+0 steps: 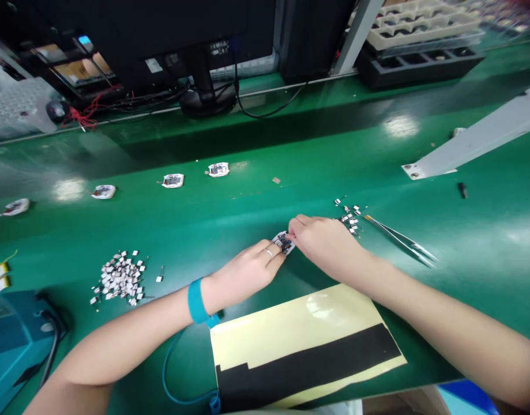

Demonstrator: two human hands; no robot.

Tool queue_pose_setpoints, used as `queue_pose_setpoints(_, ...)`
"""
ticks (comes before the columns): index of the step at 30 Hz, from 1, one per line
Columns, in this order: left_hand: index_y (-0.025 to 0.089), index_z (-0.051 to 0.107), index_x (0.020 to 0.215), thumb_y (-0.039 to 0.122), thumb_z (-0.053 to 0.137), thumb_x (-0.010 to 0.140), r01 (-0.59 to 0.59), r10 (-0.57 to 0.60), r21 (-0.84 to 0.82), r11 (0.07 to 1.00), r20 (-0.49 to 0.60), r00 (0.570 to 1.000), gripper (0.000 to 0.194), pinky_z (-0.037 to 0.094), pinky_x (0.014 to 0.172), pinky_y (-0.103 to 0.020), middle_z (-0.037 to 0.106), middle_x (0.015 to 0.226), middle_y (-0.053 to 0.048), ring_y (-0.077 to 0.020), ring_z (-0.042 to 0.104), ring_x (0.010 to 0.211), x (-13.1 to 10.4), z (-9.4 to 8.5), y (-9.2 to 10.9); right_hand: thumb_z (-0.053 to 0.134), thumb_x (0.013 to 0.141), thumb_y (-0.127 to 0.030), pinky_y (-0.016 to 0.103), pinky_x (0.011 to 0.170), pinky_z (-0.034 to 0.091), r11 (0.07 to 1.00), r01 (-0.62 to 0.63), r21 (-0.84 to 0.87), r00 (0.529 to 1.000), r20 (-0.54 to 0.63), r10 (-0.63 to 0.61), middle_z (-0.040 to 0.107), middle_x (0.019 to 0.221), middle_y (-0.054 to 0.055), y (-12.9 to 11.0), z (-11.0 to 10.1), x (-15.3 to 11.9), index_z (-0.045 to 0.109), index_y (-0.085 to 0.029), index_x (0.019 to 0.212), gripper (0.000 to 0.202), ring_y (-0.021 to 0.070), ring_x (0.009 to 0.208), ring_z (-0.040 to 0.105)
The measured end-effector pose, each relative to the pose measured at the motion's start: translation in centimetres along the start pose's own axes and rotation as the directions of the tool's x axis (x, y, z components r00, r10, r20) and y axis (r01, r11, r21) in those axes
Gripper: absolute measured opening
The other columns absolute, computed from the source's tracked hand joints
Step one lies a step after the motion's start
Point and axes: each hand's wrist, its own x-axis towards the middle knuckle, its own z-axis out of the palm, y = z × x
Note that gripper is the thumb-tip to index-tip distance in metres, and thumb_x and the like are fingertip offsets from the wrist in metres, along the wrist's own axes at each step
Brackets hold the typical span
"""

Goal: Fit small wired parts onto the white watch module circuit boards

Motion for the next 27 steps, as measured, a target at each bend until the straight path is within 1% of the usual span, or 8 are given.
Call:
queue_pose_setpoints(4, 0.007, 0.053, 0.108, 0.006, 0.034, 0.086, -0.083, 0.097, -0.204, 0.975, 0.063, 0.993, 0.029, 0.049, 0.086, -0.029, 0.061, 0.105, -0.011, -0.0188, 0.055, 0.099, -0.3, -0.7, -2.1, 0.048, 0.084, -0.024, 0.027, 0.050, 0.036, 0.997, 0.074, 0.021, 0.996, 0.041, -0.075, 0.060, 0.078, 0.004, 2.2, -0.1, 0.6, 0.057, -0.015, 0.076, 0.015, 0.0188, 0.067, 0.059)
queue_pose_setpoints(6, 0.010, 0.054, 0.108, 0.006, 0.036, 0.085, -0.042, 0.066, -0.317, 0.948, 0.065, 0.996, 0.029, 0.050, 0.083, -0.027, 0.062, 0.105, -0.008, -0.0171, 0.056, 0.097, -0.2, -0.9, -2.7, 0.051, 0.082, -0.030, 0.028, 0.061, 0.044, 0.987, 0.092, 0.134, 0.996, -0.010, -0.091, 0.060, 0.090, 0.004, 2.8, 0.5, 0.4, 0.057, -0.015, 0.088, 0.017, 0.0188, 0.078, 0.059)
queue_pose_setpoints(8, 0.014, 0.056, 0.105, 0.008, 0.040, 0.085, 0.082, -0.077, -0.399, 0.913, 0.028, 0.997, 0.027, 0.051, 0.079, -0.025, 0.064, 0.101, -0.005, -0.0150, 0.060, 0.090, -0.1, -0.9, -2.9, 0.057, 0.077, -0.038, 0.030, 0.078, 0.046, 0.933, 0.165, 0.319, 0.986, -0.083, -0.146, 0.056, 0.106, 0.006, 3.0, 1.4, -0.1, 0.051, -0.015, 0.107, 0.038, 0.0194, 0.095, 0.055)
queue_pose_setpoints(10, 0.017, 0.059, 0.101, 0.013, 0.047, 0.083, 0.245, -0.278, -0.447, 0.860, -0.009, 0.960, 0.021, 0.051, 0.074, -0.023, 0.067, 0.095, -0.002, -0.0131, 0.062, 0.081, -0.1, -0.9, -2.7, 0.059, 0.075, -0.041, 0.031, 0.088, 0.043, 0.846, 0.274, 0.457, 0.962, -0.137, -0.238, 0.051, 0.115, 0.007, 2.8, 2.4, -0.5, 0.043, -0.015, 0.118, 0.053, 0.0189, 0.105, 0.049)
queue_pose_setpoints(14, 0.018, 0.064, 0.088, 0.019, 0.054, 0.080, 0.386, -0.450, -0.457, 0.801, -0.035, 0.893, 0.012, 0.050, 0.070, -0.021, 0.067, 0.087, 0.000, -0.0118, 0.063, 0.075, 0.0, -0.9, -1.9, 0.055, 0.079, -0.034, 0.029, 0.082, 0.046, 0.768, 0.330, 0.549, 0.944, -0.207, -0.257, 0.052, 0.104, 0.008, 1.7, 4.2, -0.6, 0.051, -0.014, 0.108, 0.036, 0.0162, 0.093, 0.052)
queue_pose_setpoints(19, 0.016, 0.063, 0.090, 0.019, 0.045, 0.085, 0.329, -0.367, -0.351, 0.877, -0.044, 0.929, 0.019, 0.051, 0.071, -0.024, 0.064, 0.092, -0.004, -0.0135, 0.062, 0.080, 0.0, 0.1, -1.3, 0.063, 0.070, -0.040, 0.028, 0.075, 0.047, 0.745, 0.269, 0.610, 0.953, -0.278, -0.117, 0.051, 0.096, 0.008, 0.9, 5.2, -0.2, 0.053, -0.013, 0.102, 0.043, 0.0156, 0.084, 0.054)
queue_pose_setpoints(23, 0.013, 0.060, 0.093, 0.015, 0.042, 0.086, 0.222, -0.233, -0.215, 0.951, -0.029, 0.972, 0.020, 0.051, 0.073, -0.027, 0.063, 0.093, -0.007, -0.0166, 0.060, 0.083, -0.3, 0.7, -1.3, 0.065, 0.070, -0.036, 0.028, 0.078, 0.046, 0.714, 0.276, 0.644, 0.953, -0.283, -0.113, 0.051, 0.097, 0.008, 1.1, 5.3, -0.1, 0.053, -0.013, 0.104, 0.043, 0.0154, 0.086, 0.053)
queue_pose_setpoints(27, 0.016, 0.060, 0.093, 0.014, 0.044, 0.084, 0.218, -0.234, -0.178, 0.960, -0.072, 0.970, 0.018, 0.050, 0.070, -0.025, 0.064, 0.087, -0.004, -0.0155, 0.060, 0.078, -0.4, 1.0, -1.1, 0.066, 0.069, -0.036, 0.026, 0.075, 0.046, 0.686, 0.280, 0.672, 0.952, -0.285, -0.109, 0.051, 0.094, 0.007, 1.3, 5.5, 0.2, 0.055, -0.011, 0.103, 0.044, 0.0151, 0.085, 0.053)
